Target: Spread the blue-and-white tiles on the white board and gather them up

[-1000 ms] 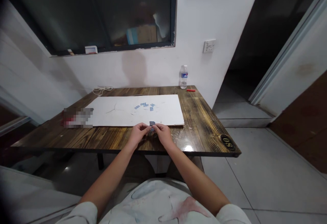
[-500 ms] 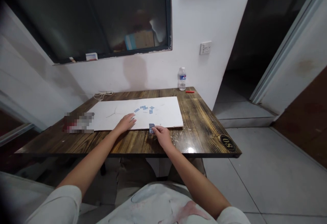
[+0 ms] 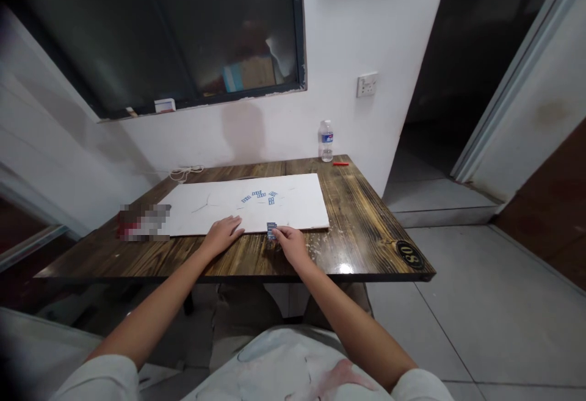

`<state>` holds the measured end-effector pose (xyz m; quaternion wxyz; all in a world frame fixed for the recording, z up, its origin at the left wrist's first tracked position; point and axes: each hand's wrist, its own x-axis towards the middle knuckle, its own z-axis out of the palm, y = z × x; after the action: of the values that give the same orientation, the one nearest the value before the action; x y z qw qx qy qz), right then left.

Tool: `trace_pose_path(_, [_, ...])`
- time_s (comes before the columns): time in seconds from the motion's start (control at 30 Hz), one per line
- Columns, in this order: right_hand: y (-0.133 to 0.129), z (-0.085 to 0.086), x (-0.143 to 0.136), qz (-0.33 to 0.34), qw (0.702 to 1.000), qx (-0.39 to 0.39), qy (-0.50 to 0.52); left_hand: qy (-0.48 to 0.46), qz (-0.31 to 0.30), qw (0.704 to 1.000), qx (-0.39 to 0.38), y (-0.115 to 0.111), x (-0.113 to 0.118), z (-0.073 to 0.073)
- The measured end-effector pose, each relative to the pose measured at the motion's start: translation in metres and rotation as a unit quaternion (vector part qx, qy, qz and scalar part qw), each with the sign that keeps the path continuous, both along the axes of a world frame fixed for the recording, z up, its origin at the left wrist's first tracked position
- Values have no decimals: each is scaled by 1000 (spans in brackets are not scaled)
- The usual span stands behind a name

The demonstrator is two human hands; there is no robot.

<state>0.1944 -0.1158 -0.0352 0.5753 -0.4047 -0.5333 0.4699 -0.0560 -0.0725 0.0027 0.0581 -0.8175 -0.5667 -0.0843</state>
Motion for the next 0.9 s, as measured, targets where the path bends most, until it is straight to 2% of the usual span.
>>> trace_pose_path(0.17, [1,-1,0,-8,1000,1,-2,-32,-28,999,4,-13,-11,-6])
trace_pose_path(0.33, [0,1,0,6,1000,-6,14,-68,-53,995,46,-20,-16,-12])
trace_pose_path(0.57, [0,-2,1,17,999,-13,31,-127,-48,986,93,-27,-17,-17])
trace_pose_path(0.7, [0,-5,1,9,1000,-10,27,-189,-9,975,117,-31,-18,-17])
trace_pose_path(0.9, [-2,-2,2,10,999,-23,33,-319,136,925,154,-35,-24,-16])
